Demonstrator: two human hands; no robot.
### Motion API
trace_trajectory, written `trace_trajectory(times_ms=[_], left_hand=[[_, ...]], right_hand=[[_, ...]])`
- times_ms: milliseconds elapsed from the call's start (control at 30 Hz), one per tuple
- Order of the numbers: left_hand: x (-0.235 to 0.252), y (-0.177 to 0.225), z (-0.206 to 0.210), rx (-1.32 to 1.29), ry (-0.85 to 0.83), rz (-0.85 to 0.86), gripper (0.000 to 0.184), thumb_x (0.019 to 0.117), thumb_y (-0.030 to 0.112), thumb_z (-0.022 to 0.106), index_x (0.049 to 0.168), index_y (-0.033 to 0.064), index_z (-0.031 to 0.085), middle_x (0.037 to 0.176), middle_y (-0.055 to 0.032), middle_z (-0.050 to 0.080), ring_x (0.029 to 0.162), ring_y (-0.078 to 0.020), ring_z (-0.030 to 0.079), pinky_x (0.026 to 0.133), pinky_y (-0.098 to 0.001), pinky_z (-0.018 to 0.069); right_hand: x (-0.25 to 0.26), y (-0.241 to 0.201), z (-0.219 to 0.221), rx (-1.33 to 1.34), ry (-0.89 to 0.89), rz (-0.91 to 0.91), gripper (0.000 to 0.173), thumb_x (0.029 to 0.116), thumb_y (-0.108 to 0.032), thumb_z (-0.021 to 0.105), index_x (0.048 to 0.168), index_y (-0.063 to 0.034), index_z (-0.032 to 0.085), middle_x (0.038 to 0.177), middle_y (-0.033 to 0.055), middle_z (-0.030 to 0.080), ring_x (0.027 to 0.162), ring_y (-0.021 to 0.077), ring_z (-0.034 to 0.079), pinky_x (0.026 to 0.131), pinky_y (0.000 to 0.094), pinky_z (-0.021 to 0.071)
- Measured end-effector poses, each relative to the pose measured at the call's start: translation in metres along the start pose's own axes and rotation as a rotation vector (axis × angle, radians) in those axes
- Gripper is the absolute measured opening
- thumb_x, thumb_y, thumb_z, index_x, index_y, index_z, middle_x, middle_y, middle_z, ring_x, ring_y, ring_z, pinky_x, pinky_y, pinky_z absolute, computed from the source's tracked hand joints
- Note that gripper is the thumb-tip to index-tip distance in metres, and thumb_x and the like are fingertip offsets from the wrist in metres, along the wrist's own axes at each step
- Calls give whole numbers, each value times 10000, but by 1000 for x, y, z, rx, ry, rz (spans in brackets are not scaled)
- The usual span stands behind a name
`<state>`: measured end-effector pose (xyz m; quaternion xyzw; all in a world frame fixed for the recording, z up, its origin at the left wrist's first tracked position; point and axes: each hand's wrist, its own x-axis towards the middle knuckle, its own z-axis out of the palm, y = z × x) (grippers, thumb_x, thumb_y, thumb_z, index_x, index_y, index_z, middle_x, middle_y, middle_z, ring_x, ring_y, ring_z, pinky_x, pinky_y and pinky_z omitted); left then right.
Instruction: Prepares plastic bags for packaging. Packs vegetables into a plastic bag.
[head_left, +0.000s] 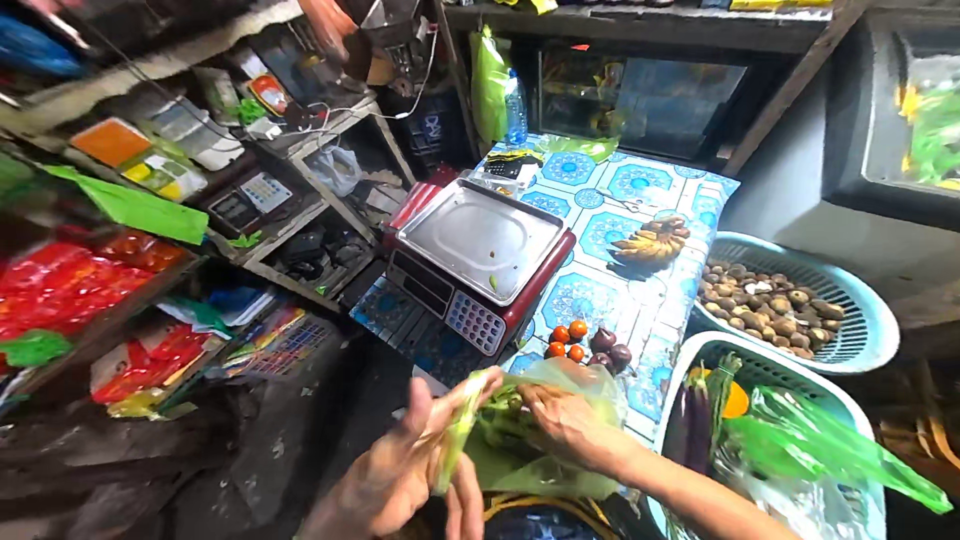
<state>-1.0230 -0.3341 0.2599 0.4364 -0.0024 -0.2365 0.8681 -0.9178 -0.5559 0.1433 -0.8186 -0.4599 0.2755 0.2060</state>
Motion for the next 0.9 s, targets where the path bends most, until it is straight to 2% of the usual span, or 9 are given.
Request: trace_trajectory(times_ms=[67,200,300,433,533,667,767,833,900], left_hand=[[-27,20,4,19,25,73,988,885,816,416,1598,137,334,1621,-76,394,746,-140,732,549,-307,618],[-78,94,10,247,215,241,864,959,749,342,1545,119,429,1583,-99,454,722,-167,743,510,-294,616],[-100,156,-8,366,350,269,773,997,694,339,1491,120,495,1496,-136,551,884,-209,764,561,-252,614],[-91,222,-44,382,440,275,809,964,746,363,1367,80,579,1289,-211,670,1045,-344,736,644,-356,652],[-76,280,-72,487,270,205,826,938,775,384,1329,83,608,1272,-191,676,1128,-348,703,759,-417,654],[-57,346,-67,615,53,276,618,1060,602,277,1285,124,596,1204,-165,717,1096,-310,719,840,-393,639],[-38,389,-69,1012,-209,481,270,1083,205,416,1212,71,611,1226,-114,714,1106,-204,716,840,-264,626],[-20,418,-76,1360,-374,662,246,1023,252,601,1217,113,661,1220,-21,715,1059,-86,705,812,-173,605],[10,448,-90,1629,-504,907,287,981,360,622,1186,178,703,1079,86,696,887,67,635,681,-88,504]], right_hand=[[6,-16,-8,-15,32,-190,471,964,-85,647,1389,86,536,1352,275,618,1200,421,651,933,550,552],[34,-41,-49,259,692,-756,111,988,-53,594,1041,-20,685,1035,115,738,971,146,723,878,258,595],[86,-25,-70,23,1017,-393,223,998,-74,538,1107,17,709,1027,163,736,897,224,725,806,346,606],[148,-4,-54,-283,442,234,513,1085,-224,412,1572,-64,395,1602,284,360,1505,465,313,1209,663,210],[162,-30,-44,-326,436,398,376,1010,-32,514,1364,88,557,1334,327,598,1291,489,550,1095,632,380],[166,-58,-35,-340,878,324,191,901,110,552,1010,100,708,915,284,704,917,468,703,822,575,552],[168,-92,-11,-85,880,158,197,969,-155,638,1020,-20,772,1144,205,724,1086,404,690,907,561,568],[176,-116,15,147,571,177,321,971,-351,688,1092,-77,803,1409,165,628,1320,407,559,1068,613,454],[194,-116,41,299,375,314,338,978,-330,688,1185,-73,764,1273,163,702,1226,376,628,1037,616,464]])
